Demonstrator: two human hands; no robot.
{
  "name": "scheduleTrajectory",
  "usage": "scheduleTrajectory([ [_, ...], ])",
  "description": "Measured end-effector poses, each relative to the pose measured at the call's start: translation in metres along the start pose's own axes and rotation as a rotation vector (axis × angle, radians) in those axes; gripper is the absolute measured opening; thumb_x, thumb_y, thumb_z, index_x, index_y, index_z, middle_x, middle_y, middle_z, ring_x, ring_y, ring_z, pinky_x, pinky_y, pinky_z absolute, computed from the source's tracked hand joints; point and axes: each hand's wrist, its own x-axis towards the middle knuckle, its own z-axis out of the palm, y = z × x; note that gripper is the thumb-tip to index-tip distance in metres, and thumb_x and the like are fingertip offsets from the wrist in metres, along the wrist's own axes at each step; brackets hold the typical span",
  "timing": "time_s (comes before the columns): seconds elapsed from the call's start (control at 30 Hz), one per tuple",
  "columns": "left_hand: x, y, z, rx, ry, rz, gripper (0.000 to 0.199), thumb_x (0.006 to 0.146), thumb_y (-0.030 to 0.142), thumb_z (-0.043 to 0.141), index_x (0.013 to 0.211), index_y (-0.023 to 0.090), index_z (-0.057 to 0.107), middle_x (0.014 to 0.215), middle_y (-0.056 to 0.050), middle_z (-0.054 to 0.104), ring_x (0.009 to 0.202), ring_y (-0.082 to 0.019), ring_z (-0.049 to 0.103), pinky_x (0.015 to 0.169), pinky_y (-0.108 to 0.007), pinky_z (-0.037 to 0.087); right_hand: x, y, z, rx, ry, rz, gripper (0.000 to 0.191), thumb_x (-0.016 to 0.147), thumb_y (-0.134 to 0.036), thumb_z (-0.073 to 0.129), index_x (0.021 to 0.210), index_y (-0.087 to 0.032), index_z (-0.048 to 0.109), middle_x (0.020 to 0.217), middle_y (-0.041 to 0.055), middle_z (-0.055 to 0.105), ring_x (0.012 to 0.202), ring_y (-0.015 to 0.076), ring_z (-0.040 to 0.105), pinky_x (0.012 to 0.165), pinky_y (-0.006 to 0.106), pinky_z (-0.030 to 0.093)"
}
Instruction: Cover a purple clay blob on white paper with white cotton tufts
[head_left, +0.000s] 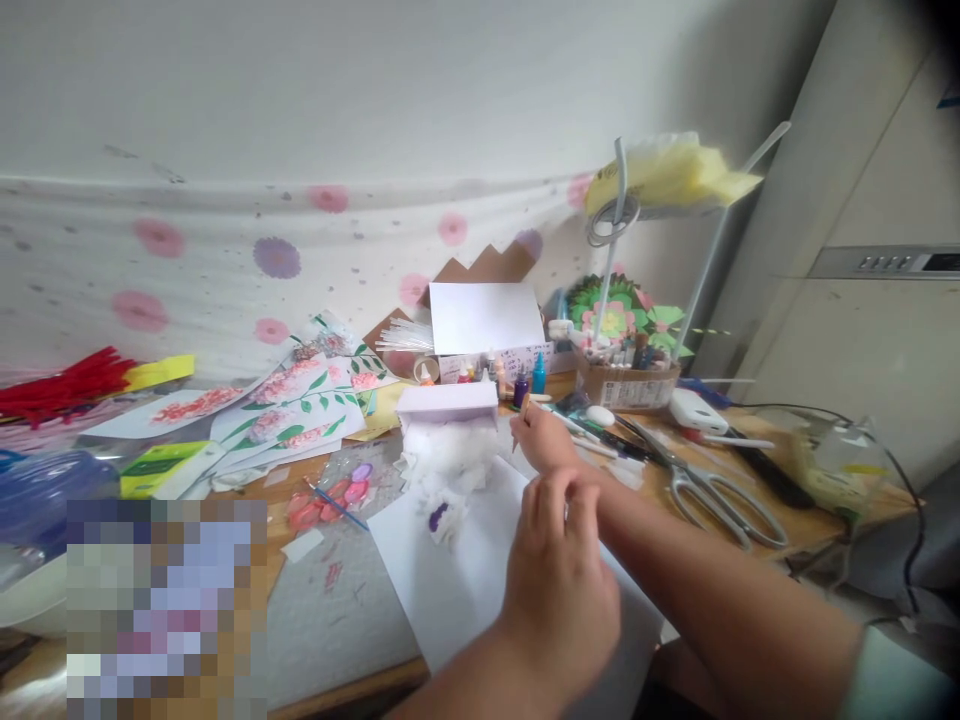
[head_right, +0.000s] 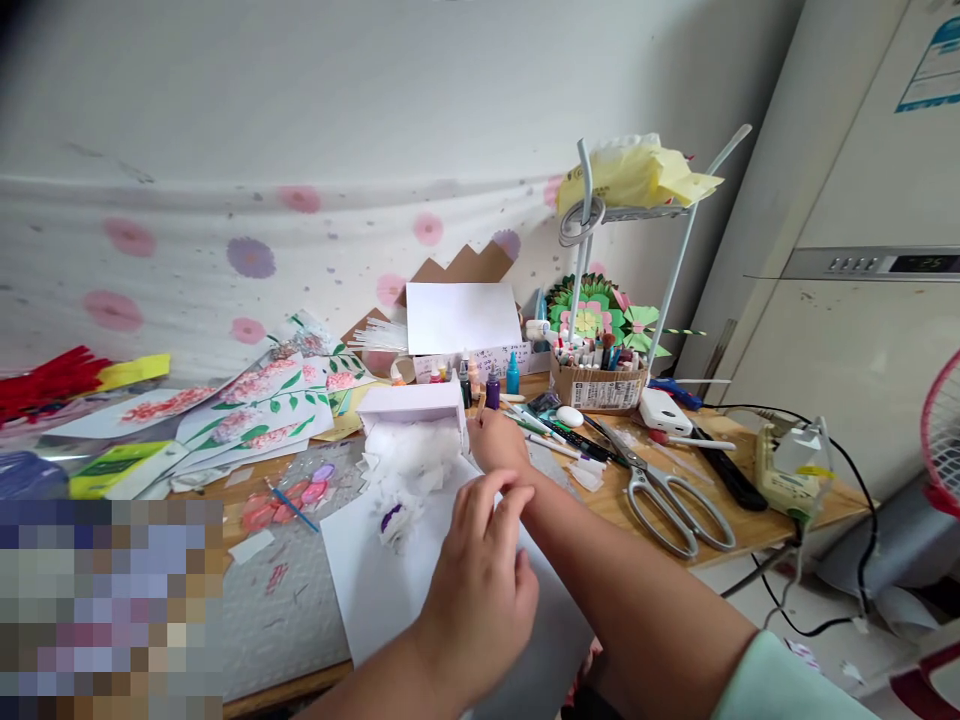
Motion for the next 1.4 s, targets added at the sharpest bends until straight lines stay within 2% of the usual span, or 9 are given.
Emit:
scheduleTrajectory([
  [0.2, -0.009, 0.011, 0.012, -0.206, -0.144, 0.129, 0.028, 0.063, 0.005, 0.046, 0.084, 0.022, 0.054, 0.093, -0.007, 0.059, 0.087, -0.023, 0.052, 0.075, -0.036, 0.048, 0.0, 0.004, 0.004, 0.162, 0.002, -0.005, 0.025, 0.079, -0.028, 0.041, 0.063, -0.016, 0.055, 0.057, 0.0039, 0.059, 0.051, 0.0134, 0.051, 0.048, 0.024, 0.032],
  [0.3, -0.006, 0.002, -0.002, -0.225, -0.221, 0.205, 0.029, 0.06, 0.007, 0.048, 0.084, 0.021, 0.057, 0.083, -0.006, 0.061, 0.077, -0.021, 0.054, 0.07, -0.034, 0.047, -0.003, 0.007, 0.003, 0.283, -0.067, -0.039, 0.025, 0.081, -0.032, 0.04, 0.068, -0.016, 0.054, 0.056, 0.0015, 0.057, 0.045, 0.0109, 0.049, 0.045, 0.023, 0.036],
  [0.4, 0.017, -0.031, -0.042, -0.116, -0.226, 0.18, 0.024, 0.064, 0.007, 0.046, 0.081, 0.019, 0.058, 0.078, -0.004, 0.06, 0.075, -0.019, 0.054, 0.069, -0.031, 0.044, -0.01, 0.008, 0.0, 0.375, -0.166, -0.122, 0.023, 0.077, -0.035, 0.048, 0.065, -0.016, 0.054, 0.061, 0.0013, 0.059, 0.049, 0.0105, 0.051, 0.048, 0.023, 0.041],
  [0.53, 0.051, -0.098, -0.091, 0.097, -0.16, -0.13, 0.018, 0.074, 0.011, 0.042, 0.076, 0.02, 0.058, 0.081, -0.001, 0.061, 0.074, -0.015, 0.054, 0.065, -0.026, 0.04, -0.016, 0.008, 0.002, 0.412, -0.222, -0.21, 0.02, 0.073, -0.033, 0.056, 0.062, -0.016, 0.057, 0.07, 0.0026, 0.061, 0.061, 0.0126, 0.054, 0.058, 0.025, 0.044],
  [0.77, 0.037, -0.176, -0.09, 0.157, -0.173, -0.309, 0.015, 0.076, 0.018, 0.044, 0.076, 0.02, 0.059, 0.07, 0.002, 0.061, 0.064, -0.013, 0.053, 0.058, -0.023, 0.037, -0.013, 0.011, 0.034, 0.362, -0.227, -0.25, 0.016, 0.074, -0.029, 0.057, 0.064, -0.017, 0.059, 0.08, 0.0039, 0.064, 0.07, 0.0153, 0.059, 0.064, 0.027, 0.045],
  [0.97, 0.024, -0.182, -0.089, -0.036, -0.202, -0.433, 0.011, 0.078, 0.024, 0.047, 0.08, 0.021, 0.058, 0.075, 0.002, 0.062, 0.069, -0.014, 0.056, 0.061, -0.024, 0.041, -0.011, 0.006, 0.037, 0.259, -0.163, -0.285, 0.012, 0.075, -0.021, 0.056, 0.066, -0.019, 0.063, 0.074, 0.0029, 0.065, 0.066, 0.0155, 0.057, 0.063, 0.028, 0.043],
  [1.13, 0.024, -0.178, -0.095, -0.304, -0.193, -0.515, 0.023, 0.08, 0.034, 0.051, 0.099, 0.022, 0.055, 0.101, -0.002, 0.06, 0.085, -0.016, 0.055, 0.071, -0.027, 0.043, -0.017, -0.009, 0.019, 0.361, -0.048, -0.478, 0.013, 0.078, -0.024, 0.057, 0.068, -0.018, 0.063, 0.078, 0.0052, 0.065, 0.073, 0.0165, 0.059, 0.066, 0.03, 0.047],
  [1.27, 0.023, -0.173, -0.092, -0.55, -0.237, -0.553, 0.043, 0.075, 0.039, 0.059, 0.114, 0.024, 0.049, 0.113, -0.005, 0.055, 0.094, -0.018, 0.053, 0.076, -0.028, 0.043, -0.028, -0.023, 0.016, 0.592, -0.21, -0.425, 0.016, 0.078, -0.029, 0.059, 0.068, -0.017, 0.063, 0.078, 0.0056, 0.064, 0.074, 0.0169, 0.06, 0.061, 0.029, 0.05],
  [1.4, 0.022, -0.175, -0.093, -0.676, -0.313, -0.598, 0.026, 0.075, 0.034, 0.06, 0.095, 0.018, 0.056, 0.087, -0.001, 0.059, 0.077, -0.013, 0.053, 0.065, -0.023, 0.04, -0.036, -0.032, 0.022, 0.751, -0.375, -0.247, 0.018, 0.076, -0.032, 0.061, 0.067, -0.016, 0.062, 0.075, 0.0042, 0.064, 0.069, 0.0146, 0.061, 0.058, 0.028, 0.05],
])
